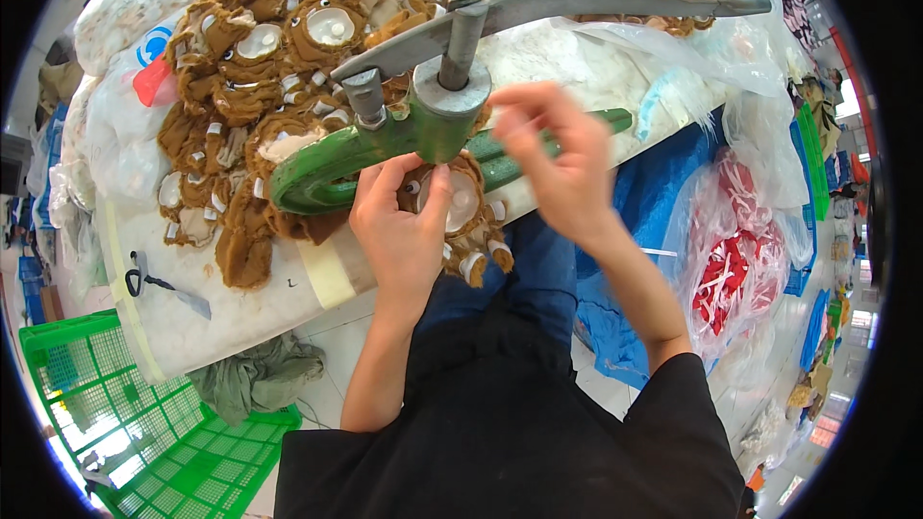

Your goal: The person repeatedly places small white circular objects into a green manual press tool and pulls the lever to compress them. The person handles the objects one at a time, positioning each under the press head before actuating the lever.

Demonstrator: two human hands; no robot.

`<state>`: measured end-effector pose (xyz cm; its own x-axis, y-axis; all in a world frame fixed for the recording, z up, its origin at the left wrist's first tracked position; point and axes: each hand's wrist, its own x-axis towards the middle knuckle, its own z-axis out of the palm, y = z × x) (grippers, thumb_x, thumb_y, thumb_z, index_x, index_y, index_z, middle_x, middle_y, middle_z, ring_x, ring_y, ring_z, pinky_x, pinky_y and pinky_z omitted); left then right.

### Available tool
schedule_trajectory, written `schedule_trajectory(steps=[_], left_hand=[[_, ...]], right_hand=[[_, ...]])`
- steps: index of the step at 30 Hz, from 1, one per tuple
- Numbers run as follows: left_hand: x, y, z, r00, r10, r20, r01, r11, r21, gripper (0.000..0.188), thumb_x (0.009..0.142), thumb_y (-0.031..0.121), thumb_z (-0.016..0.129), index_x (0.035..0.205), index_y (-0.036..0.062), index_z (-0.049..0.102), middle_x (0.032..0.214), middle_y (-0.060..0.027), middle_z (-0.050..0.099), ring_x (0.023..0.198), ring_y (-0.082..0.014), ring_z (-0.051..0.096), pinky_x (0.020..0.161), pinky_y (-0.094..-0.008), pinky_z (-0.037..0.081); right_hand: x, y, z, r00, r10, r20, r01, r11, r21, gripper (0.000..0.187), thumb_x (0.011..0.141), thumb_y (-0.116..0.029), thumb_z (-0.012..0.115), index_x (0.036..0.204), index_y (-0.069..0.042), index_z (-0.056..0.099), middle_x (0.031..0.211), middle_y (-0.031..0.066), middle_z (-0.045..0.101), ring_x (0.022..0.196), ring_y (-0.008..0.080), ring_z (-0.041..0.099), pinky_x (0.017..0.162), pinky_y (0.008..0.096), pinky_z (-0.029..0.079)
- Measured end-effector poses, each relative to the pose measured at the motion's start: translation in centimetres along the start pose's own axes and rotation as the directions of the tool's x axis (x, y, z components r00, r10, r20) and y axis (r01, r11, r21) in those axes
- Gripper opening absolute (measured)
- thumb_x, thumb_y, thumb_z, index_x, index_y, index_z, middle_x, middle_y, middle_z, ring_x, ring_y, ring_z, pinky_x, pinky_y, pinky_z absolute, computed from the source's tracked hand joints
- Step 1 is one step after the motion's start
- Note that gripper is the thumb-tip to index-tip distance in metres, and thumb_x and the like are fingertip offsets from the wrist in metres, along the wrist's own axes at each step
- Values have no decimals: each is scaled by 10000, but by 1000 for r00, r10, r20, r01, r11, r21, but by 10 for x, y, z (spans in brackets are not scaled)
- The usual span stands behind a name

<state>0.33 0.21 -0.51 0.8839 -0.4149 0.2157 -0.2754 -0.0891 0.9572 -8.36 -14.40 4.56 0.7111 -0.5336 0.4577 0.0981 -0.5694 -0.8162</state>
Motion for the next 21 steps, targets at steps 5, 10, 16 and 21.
schedule_trajectory(steps=[5, 10, 16, 21], left_hand=[[0, -8, 0, 999, 17, -29, -17, 1000, 2, 199, 859, 74, 802, 1011, -32, 731, 939, -72, 661, 797, -125, 632, 693, -274, 502], [1, 2, -1, 999, -37, 3, 37, 998, -53, 214, 871, 92, 802, 1017, -46, 731, 950, -61, 657, 799, -108, 629, 701, -265, 505], [0, 3, -3, 994, -105, 13, 105, 994, -12, 221, 870, 84, 798, 1020, -61, 723, 967, -71, 652, 797, -115, 626, 710, -265, 508], [0, -3, -4, 991, -134, 2, 134, 990, -37, 227, 870, 83, 790, 1018, -70, 711, 955, -78, 639, 797, -112, 606, 711, -266, 499]], right_hand=[[78, -34, -76, 557, -796, -239, 530, 562, -635, 126, 973, -78, 605, 887, -22, 679, 788, 70, 663, 683, 166, 597, 678, 298, 464], [113, -24, -128, 763, -590, -263, 176, 581, -795, 360, 1037, -167, 544, 716, -43, 651, 633, 53, 617, 640, 185, 586, 721, 336, 460], [89, 43, -127, 747, -646, -159, 323, 561, -762, 472, 1025, -241, 575, 573, -112, 605, 508, 13, 541, 521, 206, 551, 665, 334, 425], [89, 52, -122, 710, -685, -164, 339, 536, -773, 465, 1018, -226, 583, 570, -99, 582, 498, 21, 479, 499, 205, 493, 642, 327, 409]])
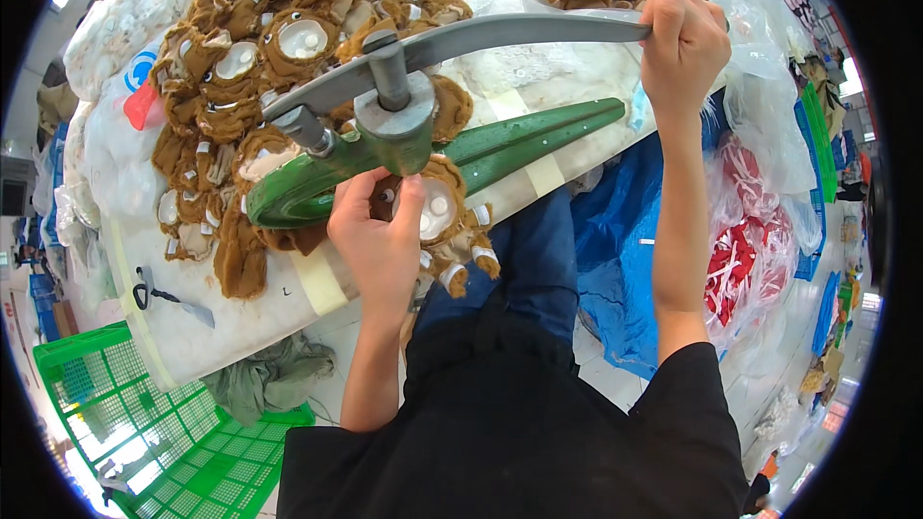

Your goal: The person repeatedly places small white circular objects into a green manual press tool and pulls the lever to compress them. The person handles the objects one at a time, positioning each under the press head before actuating the lever.

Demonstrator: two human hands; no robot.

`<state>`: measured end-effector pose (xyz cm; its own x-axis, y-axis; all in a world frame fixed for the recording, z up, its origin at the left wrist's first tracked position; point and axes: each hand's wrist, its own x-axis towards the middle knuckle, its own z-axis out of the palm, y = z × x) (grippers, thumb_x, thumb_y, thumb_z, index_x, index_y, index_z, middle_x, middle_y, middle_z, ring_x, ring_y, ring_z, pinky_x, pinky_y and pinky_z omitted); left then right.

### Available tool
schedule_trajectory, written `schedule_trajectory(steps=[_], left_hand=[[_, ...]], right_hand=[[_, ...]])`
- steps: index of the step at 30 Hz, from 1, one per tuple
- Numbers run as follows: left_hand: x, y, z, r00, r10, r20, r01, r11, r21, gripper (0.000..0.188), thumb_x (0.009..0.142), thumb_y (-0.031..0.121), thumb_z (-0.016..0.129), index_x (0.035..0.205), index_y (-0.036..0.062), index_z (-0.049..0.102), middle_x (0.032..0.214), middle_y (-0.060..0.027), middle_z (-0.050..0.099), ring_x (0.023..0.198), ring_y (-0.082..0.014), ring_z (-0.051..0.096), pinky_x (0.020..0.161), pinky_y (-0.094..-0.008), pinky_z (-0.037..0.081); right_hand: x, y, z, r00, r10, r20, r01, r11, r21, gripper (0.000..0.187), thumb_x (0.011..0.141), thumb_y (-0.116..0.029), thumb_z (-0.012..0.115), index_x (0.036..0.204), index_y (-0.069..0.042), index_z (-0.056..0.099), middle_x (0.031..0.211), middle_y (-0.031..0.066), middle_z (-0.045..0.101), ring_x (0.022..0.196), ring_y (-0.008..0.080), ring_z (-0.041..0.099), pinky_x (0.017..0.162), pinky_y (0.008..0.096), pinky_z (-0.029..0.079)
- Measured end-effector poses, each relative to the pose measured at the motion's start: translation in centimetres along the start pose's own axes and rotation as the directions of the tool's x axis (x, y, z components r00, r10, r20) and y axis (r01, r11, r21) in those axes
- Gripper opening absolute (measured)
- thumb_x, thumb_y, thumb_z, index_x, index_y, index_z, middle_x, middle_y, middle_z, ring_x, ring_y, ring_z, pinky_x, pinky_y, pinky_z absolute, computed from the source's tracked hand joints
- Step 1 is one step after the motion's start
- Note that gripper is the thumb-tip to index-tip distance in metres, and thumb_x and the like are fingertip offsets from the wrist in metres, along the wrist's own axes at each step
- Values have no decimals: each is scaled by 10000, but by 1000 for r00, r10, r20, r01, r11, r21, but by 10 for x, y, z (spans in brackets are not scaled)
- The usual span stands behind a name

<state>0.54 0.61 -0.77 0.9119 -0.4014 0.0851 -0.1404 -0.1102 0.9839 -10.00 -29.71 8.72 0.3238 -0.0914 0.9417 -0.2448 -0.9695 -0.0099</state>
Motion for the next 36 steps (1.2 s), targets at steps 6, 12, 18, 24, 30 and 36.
schedule_trajectory(steps=[6, 12, 18, 24, 30, 36], left_hand=[[1, 4, 0, 1000, -13, 6, 13, 999, 41, 224, 878, 87, 774, 1011, -79, 701, 954, -77, 629, 790, -115, 591, 713, -266, 487], [5, 4, 0, 999, -35, 13, 35, 999, 29, 211, 878, 87, 771, 994, -76, 702, 953, -71, 628, 783, -103, 582, 711, -260, 481], [3, 3, 0, 1000, -28, 9, 28, 999, -16, 197, 891, 86, 766, 1000, -69, 710, 955, -59, 623, 774, -87, 572, 708, -248, 473], [4, 4, 3, 1000, -26, 1, 26, 1000, 11, 182, 901, 72, 753, 994, -76, 702, 955, -48, 620, 792, -85, 569, 713, -253, 472], [2, -1, 1, 998, -59, -31, 59, 998, 2, 190, 900, 62, 746, 995, -92, 688, 954, -41, 622, 776, -81, 562, 695, -255, 467], [0, -3, 0, 998, -53, -35, 53, 999, -2, 162, 902, 32, 725, 995, -93, 681, 923, -31, 613, 721, -78, 530, 643, -263, 444]], right_hand=[[-3, -1, -5, 999, 9, 48, -7, 999, -53, 414, 1043, -208, 548, 643, -104, 569, 532, -1, 504, 532, 196, 493, 674, 319, 413], [14, 1, -14, 992, -33, 125, 41, 997, -64, 420, 1060, -219, 531, 660, -99, 580, 532, 2, 518, 542, 204, 512, 686, 327, 428], [30, -4, -23, 985, 66, 158, -63, 998, -27, 330, 1000, -161, 546, 709, -23, 621, 676, 103, 599, 646, 289, 556, 676, 399, 403], [-5, -9, -2, 998, 53, 18, -53, 999, -4, 465, 1005, -247, 589, 564, -103, 555, 495, 37, 438, 498, 221, 472, 646, 338, 405], [-10, -12, 5, 997, 64, -35, -63, 998, 20, 465, 991, -209, 585, 546, -104, 505, 494, 22, 425, 500, 205, 447, 634, 339, 377], [-21, -10, 4, 996, -21, -89, 17, 999, -47, 377, 948, -160, 586, 579, -106, 538, 542, 30, 506, 530, 231, 504, 647, 363, 390]])
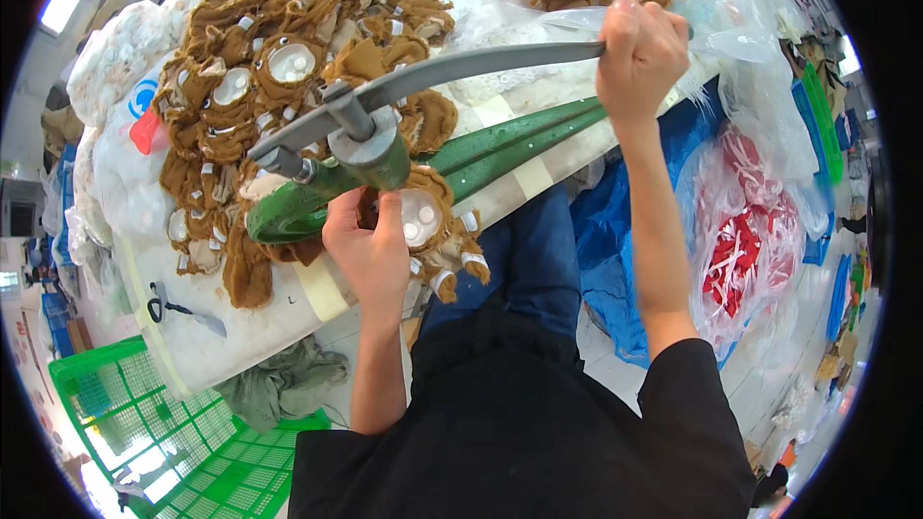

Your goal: The person repeatedly places small white circular objects into a green manual press tool and pulls the lever to compress them. The person handles the objects one at a time, positioning each under the press head before actuating the lever.

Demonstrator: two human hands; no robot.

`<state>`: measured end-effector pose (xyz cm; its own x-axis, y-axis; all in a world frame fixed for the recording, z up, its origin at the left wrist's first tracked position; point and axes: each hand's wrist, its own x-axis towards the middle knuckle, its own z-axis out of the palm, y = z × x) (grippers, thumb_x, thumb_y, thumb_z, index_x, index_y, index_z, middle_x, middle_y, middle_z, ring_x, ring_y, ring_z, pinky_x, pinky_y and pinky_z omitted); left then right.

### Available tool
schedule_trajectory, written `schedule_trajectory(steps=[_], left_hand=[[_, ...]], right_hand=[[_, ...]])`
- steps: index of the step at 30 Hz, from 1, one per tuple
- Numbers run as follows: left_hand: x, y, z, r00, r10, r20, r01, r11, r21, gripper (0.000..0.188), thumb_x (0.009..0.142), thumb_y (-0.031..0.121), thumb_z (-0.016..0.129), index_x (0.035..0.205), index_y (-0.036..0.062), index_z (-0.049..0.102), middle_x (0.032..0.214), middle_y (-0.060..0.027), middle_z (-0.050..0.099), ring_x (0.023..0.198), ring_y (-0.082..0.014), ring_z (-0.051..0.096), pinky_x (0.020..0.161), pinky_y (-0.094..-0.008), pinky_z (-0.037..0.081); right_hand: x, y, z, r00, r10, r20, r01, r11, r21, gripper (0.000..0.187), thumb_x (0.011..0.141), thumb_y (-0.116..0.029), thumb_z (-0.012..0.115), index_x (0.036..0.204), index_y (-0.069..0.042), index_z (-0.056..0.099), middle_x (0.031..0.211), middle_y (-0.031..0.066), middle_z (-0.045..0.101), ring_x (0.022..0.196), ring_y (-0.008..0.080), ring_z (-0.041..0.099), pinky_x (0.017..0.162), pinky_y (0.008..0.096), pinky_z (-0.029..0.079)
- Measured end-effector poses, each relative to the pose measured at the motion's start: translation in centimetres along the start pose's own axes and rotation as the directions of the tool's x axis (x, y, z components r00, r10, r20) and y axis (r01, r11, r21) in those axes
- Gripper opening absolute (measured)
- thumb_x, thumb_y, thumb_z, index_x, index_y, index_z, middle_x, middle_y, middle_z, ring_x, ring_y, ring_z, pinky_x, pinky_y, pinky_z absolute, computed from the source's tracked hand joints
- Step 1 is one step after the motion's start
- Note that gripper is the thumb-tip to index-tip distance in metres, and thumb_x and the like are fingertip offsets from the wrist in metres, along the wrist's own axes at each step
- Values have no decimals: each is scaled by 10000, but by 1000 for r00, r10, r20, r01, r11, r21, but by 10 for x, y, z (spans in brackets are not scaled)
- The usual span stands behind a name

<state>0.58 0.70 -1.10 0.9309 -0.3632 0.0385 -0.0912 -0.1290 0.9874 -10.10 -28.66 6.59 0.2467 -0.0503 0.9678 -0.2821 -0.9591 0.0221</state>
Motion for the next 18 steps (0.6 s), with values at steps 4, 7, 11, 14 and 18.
schedule_trajectory(steps=[4, 7, 11, 14, 18], left_hand=[[4, -2, 0, 997, 79, 11, -80, 996, 48, 117, 917, 2, 683, 992, -87, 667, 852, -24, 596, 730, -89, 516, 654, -268, 438], [10, -6, -6, 981, 175, 88, -186, 973, 135, 108, 933, 12, 654, 981, -84, 651, 867, -46, 612, 781, -126, 534, 709, -288, 450], [16, -18, -5, 949, 300, 100, -309, 946, 95, 232, 960, 45, 637, 1151, -85, 664, 976, -92, 684, 888, -179, 612, 828, -334, 508], [12, -8, 4, 973, 207, 98, -216, 972, 88, 320, 977, 144, 699, 1184, -96, 659, 1012, -113, 716, 894, -172, 639, 795, -327, 552], [22, -15, 5, 954, 263, 142, -280, 953, 119, 402, 982, 234, 727, 1184, -102, 637, 997, -164, 708, 881, -190, 672, 763, -324, 589]], right_hand=[[-20, -7, 8, 999, 24, -34, -30, 983, -180, 276, 894, -178, 597, 624, -124, 576, 616, 54, 573, 565, 270, 531, 635, 427, 403], [-54, -22, 26, 982, 177, 61, -172, 982, -80, 268, 854, -190, 609, 600, -135, 545, 599, 81, 550, 588, 303, 557, 648, 460, 437], [-47, -22, 30, 980, 193, 49, -190, 981, -47, 259, 839, -183, 622, 596, -134, 548, 615, 77, 583, 621, 308, 586, 669, 479, 446], [-44, -26, 26, 954, 297, 36, -297, 955, -3, 284, 877, -189, 620, 607, -120, 565, 638, 80, 595, 673, 295, 594, 760, 458, 451], [-21, -29, 6, 959, 282, 33, -283, 958, 41, 323, 900, -199, 620, 598, -91, 578, 670, 56, 570, 766, 270, 557, 860, 429, 426]])
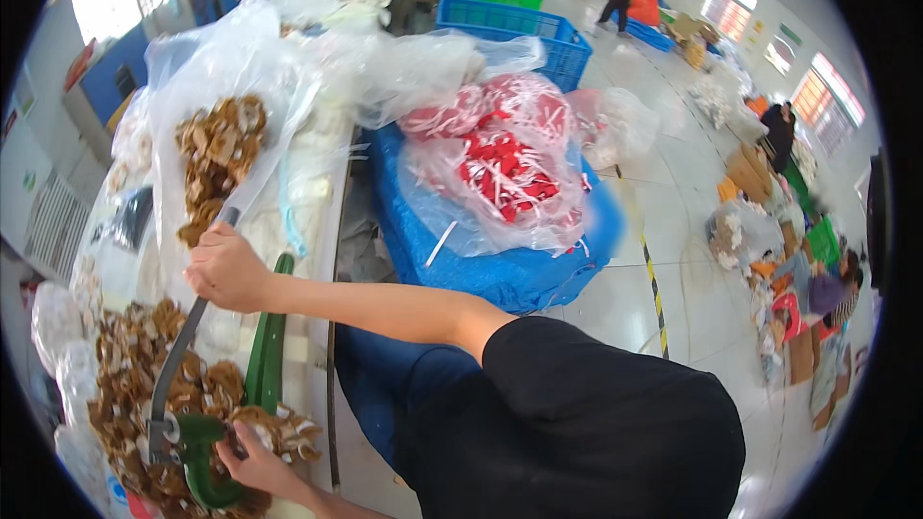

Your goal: The person repeatedly places small white circular objects into a green manual press tool and pulls the lever to compress them. The person handles the objects one at a time, positioning each under the press head before actuating the lever.

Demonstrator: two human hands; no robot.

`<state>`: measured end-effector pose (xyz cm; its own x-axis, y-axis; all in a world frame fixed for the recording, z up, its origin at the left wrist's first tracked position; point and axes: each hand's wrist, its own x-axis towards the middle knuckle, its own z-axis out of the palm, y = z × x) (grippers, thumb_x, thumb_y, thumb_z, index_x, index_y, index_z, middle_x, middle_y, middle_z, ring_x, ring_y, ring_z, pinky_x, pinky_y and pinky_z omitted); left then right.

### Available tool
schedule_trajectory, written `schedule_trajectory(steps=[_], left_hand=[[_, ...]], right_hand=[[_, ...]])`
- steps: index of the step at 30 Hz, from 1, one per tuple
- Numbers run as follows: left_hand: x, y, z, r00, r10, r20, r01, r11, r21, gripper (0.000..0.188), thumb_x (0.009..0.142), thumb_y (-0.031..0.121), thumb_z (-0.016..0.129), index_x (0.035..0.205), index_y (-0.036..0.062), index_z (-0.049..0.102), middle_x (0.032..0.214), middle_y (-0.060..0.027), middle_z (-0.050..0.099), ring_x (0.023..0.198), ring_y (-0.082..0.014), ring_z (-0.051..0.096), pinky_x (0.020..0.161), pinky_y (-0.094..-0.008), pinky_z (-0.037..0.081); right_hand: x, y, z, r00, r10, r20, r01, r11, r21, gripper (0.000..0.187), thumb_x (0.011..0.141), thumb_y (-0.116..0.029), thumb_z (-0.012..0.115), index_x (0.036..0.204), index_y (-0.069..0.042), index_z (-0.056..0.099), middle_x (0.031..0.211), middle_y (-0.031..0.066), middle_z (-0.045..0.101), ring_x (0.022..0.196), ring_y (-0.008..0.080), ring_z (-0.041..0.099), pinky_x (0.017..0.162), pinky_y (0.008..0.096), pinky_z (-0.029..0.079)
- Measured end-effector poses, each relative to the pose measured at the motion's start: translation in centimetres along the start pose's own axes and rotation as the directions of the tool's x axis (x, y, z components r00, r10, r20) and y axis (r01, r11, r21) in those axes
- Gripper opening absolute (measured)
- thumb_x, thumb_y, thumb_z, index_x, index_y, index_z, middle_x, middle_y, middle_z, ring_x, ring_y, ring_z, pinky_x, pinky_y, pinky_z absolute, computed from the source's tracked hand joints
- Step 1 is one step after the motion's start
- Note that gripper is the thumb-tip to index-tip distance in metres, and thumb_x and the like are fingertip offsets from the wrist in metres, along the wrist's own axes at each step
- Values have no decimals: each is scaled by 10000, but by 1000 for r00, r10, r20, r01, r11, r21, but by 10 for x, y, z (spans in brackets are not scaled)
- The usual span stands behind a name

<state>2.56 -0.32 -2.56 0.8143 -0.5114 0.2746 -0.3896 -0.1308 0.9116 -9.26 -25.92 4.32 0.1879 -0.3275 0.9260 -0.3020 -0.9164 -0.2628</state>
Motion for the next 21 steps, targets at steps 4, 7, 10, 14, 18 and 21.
schedule_trajectory(steps=[4, 7, 10, 14, 18, 21], left_hand=[[-10, 29, -13, 998, -64, 13, 63, 997, 41, 336, 913, 264, 796, 1038, -45, 751, 987, -174, 754, 887, -283, 683, 839, -410, 552], [-17, 50, -5, 999, -32, 37, 32, 999, -2, 330, 900, 231, 806, 1018, -70, 742, 981, -181, 751, 876, -272, 684, 823, -405, 557], [-22, 50, -6, 1000, 27, -15, -28, 999, -27, 298, 913, 225, 800, 1012, -53, 754, 976, -169, 754, 863, -264, 684, 798, -395, 561], [-53, 63, -18, 998, 67, -23, -67, 998, 18, 286, 910, 216, 805, 1025, -41, 756, 972, -150, 758, 863, -254, 687, 788, -386, 564], [-62, 44, -12, 980, 176, 88, -178, 984, 23, 275, 932, 216, 776, 1074, -18, 744, 1010, -150, 752, 908, -262, 691, 846, -397, 556], [-61, 58, -10, 959, 254, 122, -256, 967, 1, 395, 970, 263, 728, 1227, -34, 683, 1133, -177, 720, 983, -273, 684, 886, -393, 552]], right_hand=[[58, -2, -7, 979, -202, -14, 202, 979, -4, 303, 903, -210, 606, 626, -89, 598, 705, 59, 570, 809, 269, 554, 894, 441, 403], [83, -19, -37, 980, -186, 68, 180, 980, 86, 258, 888, -216, 603, 670, -79, 607, 740, 73, 570, 804, 273, 543, 858, 441, 403], [65, -47, -55, 978, -207, -25, 208, 969, 135, 223, 878, -225, 604, 727, -61, 602, 806, 111, 563, 794, 290, 530, 775, 440, 409], [-41, -105, -83, 846, 53, 530, -333, 831, 447, 272, 902, -286, 606, 953, -21, 645, 950, 169, 604, 942, 381, 616, 819, 480, 511], [-116, -135, -118, 491, 0, 871, -791, 419, 446, 690, 920, -248, 687, 1517, -117, 367, 1058, 174, 686, 923, 306, 688, 809, 430, 575], [-114, -126, -109, 480, -38, 877, -849, 235, 474, 683, 895, -214, 705, 1493, -88, 401, 1114, 183, 688, 975, 285, 686, 851, 409, 559]])
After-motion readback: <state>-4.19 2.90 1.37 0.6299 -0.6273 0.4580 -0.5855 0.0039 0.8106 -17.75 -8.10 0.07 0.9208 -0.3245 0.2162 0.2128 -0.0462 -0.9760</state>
